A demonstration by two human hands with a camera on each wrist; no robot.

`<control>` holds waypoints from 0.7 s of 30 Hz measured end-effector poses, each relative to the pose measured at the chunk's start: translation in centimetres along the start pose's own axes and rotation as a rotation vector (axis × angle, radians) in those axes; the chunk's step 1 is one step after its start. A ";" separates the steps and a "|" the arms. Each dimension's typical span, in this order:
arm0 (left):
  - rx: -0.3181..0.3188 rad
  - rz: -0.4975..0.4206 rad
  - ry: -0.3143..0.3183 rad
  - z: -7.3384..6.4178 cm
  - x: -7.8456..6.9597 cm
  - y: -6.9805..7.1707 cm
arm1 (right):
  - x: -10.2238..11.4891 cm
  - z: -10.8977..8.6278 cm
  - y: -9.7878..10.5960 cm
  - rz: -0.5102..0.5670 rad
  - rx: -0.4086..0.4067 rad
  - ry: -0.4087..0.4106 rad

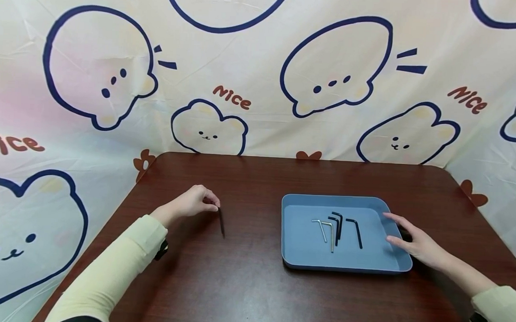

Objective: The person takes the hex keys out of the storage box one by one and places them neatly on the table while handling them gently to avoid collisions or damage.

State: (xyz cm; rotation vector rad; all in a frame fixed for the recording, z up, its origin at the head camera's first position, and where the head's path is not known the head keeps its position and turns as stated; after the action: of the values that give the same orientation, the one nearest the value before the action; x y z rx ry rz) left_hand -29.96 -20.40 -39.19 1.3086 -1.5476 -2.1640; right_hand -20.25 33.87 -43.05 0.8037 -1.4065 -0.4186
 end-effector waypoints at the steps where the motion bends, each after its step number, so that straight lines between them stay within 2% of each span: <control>1: 0.005 -0.001 0.007 -0.1 0.1 0.0 | 0.0 0.0 0.0 0.001 0.003 0.001; 9: 0.040 -0.003 0.046 0.0 1.1 -0.5 | -0.1 -0.1 0.0 0.015 0.007 -0.017; 21: 0.046 -0.012 0.044 0.2 2.1 -1.0 | -0.1 0.0 0.1 0.017 0.004 -0.001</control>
State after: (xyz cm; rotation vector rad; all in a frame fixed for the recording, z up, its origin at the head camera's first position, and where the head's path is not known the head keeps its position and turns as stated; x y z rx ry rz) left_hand -31.00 -21.01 -41.18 1.3732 -1.5854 -2.1033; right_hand -20.25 33.99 -43.05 0.7943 -1.4145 -0.4037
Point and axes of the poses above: each hand's wrist, its own z-axis towards the middle knuckle, its own y-axis out of the back of the hand, x = y × z, the point moved 4 cm from there along z, towards the middle knuckle, and after that the axes turned 6 degrees about -y, right-handed, at the moved point
